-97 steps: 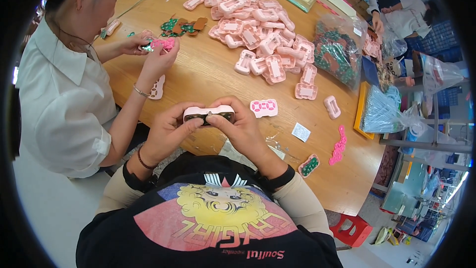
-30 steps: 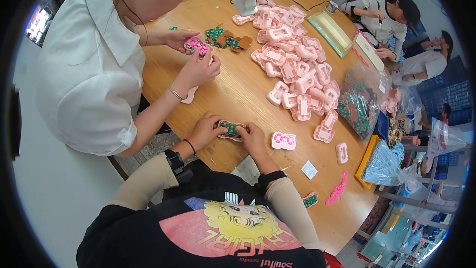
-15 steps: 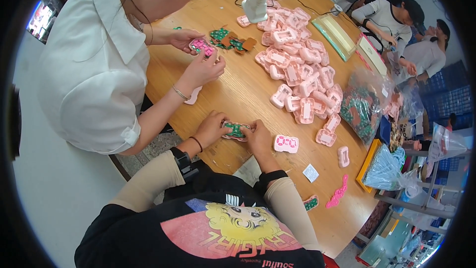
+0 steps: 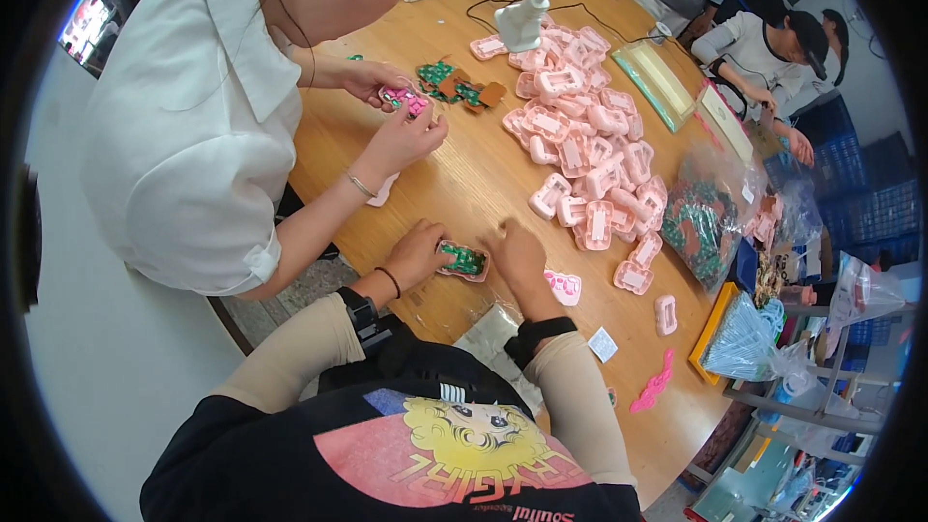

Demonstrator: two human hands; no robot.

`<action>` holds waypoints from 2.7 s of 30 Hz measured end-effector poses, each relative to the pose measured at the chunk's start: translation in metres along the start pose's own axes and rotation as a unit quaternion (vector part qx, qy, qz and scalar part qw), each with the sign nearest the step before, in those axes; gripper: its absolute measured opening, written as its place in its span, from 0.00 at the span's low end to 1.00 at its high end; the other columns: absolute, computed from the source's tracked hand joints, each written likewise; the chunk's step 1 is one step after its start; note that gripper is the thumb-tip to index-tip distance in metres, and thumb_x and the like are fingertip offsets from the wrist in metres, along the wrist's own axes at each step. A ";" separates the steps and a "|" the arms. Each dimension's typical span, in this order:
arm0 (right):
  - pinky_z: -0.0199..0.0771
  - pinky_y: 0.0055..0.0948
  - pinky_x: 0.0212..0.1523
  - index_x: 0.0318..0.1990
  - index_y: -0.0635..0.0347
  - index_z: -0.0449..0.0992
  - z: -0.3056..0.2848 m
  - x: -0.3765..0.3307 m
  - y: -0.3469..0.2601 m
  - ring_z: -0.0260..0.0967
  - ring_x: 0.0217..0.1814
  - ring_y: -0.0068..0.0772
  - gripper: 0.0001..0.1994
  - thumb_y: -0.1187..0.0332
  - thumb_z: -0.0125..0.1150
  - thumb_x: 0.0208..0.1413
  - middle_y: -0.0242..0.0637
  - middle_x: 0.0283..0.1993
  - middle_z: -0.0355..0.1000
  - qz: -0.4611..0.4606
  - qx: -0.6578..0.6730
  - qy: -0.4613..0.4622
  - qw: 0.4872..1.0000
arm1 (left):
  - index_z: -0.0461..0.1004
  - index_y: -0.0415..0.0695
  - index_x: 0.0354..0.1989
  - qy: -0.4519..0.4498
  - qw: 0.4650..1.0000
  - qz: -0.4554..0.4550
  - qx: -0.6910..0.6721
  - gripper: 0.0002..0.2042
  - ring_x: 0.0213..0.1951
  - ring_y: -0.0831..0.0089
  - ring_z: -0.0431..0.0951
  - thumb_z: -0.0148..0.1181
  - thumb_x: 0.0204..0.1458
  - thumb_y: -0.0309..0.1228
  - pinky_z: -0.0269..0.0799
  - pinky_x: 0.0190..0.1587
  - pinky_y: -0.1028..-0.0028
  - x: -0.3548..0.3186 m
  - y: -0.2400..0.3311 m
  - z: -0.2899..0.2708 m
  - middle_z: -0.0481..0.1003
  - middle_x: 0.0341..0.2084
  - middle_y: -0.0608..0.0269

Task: Manually assemble and inspect small plastic toy parts and stickers.

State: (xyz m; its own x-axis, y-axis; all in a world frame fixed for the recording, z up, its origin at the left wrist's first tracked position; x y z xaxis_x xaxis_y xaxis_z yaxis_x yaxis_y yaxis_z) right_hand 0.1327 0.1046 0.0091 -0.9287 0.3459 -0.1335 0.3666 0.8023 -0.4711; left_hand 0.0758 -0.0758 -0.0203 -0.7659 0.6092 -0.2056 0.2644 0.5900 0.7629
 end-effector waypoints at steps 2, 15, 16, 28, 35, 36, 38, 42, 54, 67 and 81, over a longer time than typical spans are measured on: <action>0.68 0.22 0.23 0.36 0.64 0.76 -0.029 0.024 -0.037 0.68 0.22 0.22 0.18 0.56 0.62 0.50 0.33 0.22 0.70 -0.030 0.158 -0.051 0.986 | 0.70 0.43 0.33 0.013 1.000 0.012 -0.015 0.13 0.41 0.56 0.69 0.64 0.39 0.29 0.67 0.43 0.65 -0.005 -0.004 -0.005 0.67 0.36 0.54; 0.72 0.30 0.32 0.49 0.67 0.70 -0.060 0.102 -0.048 0.73 0.30 0.37 0.23 0.62 0.60 0.47 0.47 0.32 0.74 -0.061 0.149 -0.145 0.976 | 0.72 0.43 0.35 0.024 0.999 -0.011 -0.023 0.13 0.40 0.56 0.70 0.64 0.39 0.29 0.67 0.44 0.66 -0.005 -0.012 0.000 0.68 0.34 0.53; 0.72 0.30 0.32 0.49 0.67 0.70 -0.052 0.095 -0.038 0.73 0.30 0.37 0.23 0.62 0.60 0.47 0.47 0.32 0.74 -0.059 0.147 -0.144 0.977 | 0.72 0.43 0.35 0.021 1.000 -0.005 -0.014 0.13 0.40 0.57 0.70 0.64 0.39 0.29 0.67 0.44 0.67 -0.004 -0.009 -0.001 0.68 0.34 0.54; 0.71 0.27 0.39 0.49 0.68 0.70 -0.003 0.056 0.022 0.73 0.39 0.33 0.19 0.64 0.57 0.52 0.46 0.40 0.74 -0.040 0.061 -0.215 0.974 | 0.71 0.44 0.32 0.004 1.000 -0.007 -0.024 0.11 0.39 0.56 0.69 0.63 0.39 0.29 0.66 0.42 0.66 0.000 -0.003 -0.005 0.67 0.33 0.54; 0.72 0.28 0.37 0.44 0.65 0.72 -0.037 0.094 -0.035 0.72 0.38 0.30 0.18 0.58 0.51 0.56 0.42 0.35 0.74 -0.016 0.265 -0.046 0.963 | 0.71 0.43 0.33 0.025 1.000 0.018 0.003 0.13 0.40 0.56 0.69 0.64 0.38 0.29 0.66 0.42 0.64 0.000 -0.007 0.001 0.68 0.34 0.54; 0.71 0.27 0.36 0.47 0.63 0.70 -0.041 0.101 -0.050 0.71 0.39 0.28 0.19 0.57 0.48 0.58 0.39 0.38 0.73 -0.005 0.316 -0.059 0.947 | 0.71 0.43 0.33 0.029 0.999 0.015 0.004 0.13 0.40 0.56 0.69 0.64 0.38 0.29 0.66 0.42 0.64 -0.001 -0.010 0.000 0.68 0.34 0.54; 0.70 0.26 0.36 0.50 0.60 0.69 -0.049 0.113 -0.072 0.70 0.40 0.27 0.19 0.56 0.45 0.60 0.35 0.40 0.72 0.006 0.364 -0.071 0.929 | 0.71 0.43 0.33 0.030 1.000 -0.007 0.001 0.13 0.41 0.56 0.69 0.65 0.37 0.29 0.66 0.43 0.64 -0.002 -0.012 0.002 0.68 0.34 0.54; 0.70 0.26 0.38 0.50 0.59 0.68 -0.061 0.122 -0.091 0.70 0.40 0.27 0.19 0.54 0.43 0.61 0.36 0.41 0.72 0.007 0.415 -0.058 0.908 | 0.71 0.44 0.33 0.015 1.000 -0.020 -0.006 0.13 0.41 0.55 0.70 0.65 0.38 0.30 0.66 0.44 0.64 -0.001 -0.008 0.003 0.68 0.34 0.54; 0.70 0.25 0.37 0.46 0.59 0.70 -0.047 0.112 -0.072 0.69 0.39 0.24 0.17 0.55 0.44 0.61 0.33 0.38 0.70 0.049 0.383 -0.079 0.919 | 0.71 0.43 0.32 0.021 0.999 0.011 -0.035 0.12 0.41 0.56 0.69 0.64 0.38 0.29 0.66 0.45 0.64 0.001 -0.006 0.003 0.67 0.34 0.54; 0.71 0.35 0.36 0.37 0.63 0.74 -0.030 0.183 -0.156 0.73 0.35 0.42 0.22 0.52 0.64 0.43 0.47 0.32 0.74 -0.157 0.091 -0.052 0.982 | 0.71 0.43 0.32 0.030 0.999 0.009 -0.015 0.13 0.36 0.56 0.72 0.64 0.37 0.32 0.69 0.40 0.63 0.003 -0.019 0.011 0.70 0.32 0.54; 0.71 0.40 0.38 0.37 0.63 0.70 -0.005 0.194 -0.159 0.72 0.40 0.49 0.16 0.62 0.61 0.43 0.49 0.34 0.73 -0.112 -0.049 0.015 0.992 | 0.70 0.43 0.31 0.067 0.996 0.053 -0.020 0.11 0.38 0.55 0.70 0.59 0.39 0.31 0.67 0.41 0.63 0.000 -0.022 0.015 0.68 0.32 0.53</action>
State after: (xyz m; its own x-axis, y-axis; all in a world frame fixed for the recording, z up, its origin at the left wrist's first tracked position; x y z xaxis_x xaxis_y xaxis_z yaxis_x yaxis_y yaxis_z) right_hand -0.1056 0.0464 0.0624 -0.9861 0.1659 -0.0078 0.1552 0.9034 -0.3997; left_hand 0.0790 -0.0810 -0.0466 -0.8072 0.5889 -0.0400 0.3270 0.5026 0.8003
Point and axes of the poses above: each hand's wrist, its own x-axis towards the middle knuckle, its own z-axis out of the palm, y = z × x, the point moved 1 cm from there along x, towards the middle knuckle
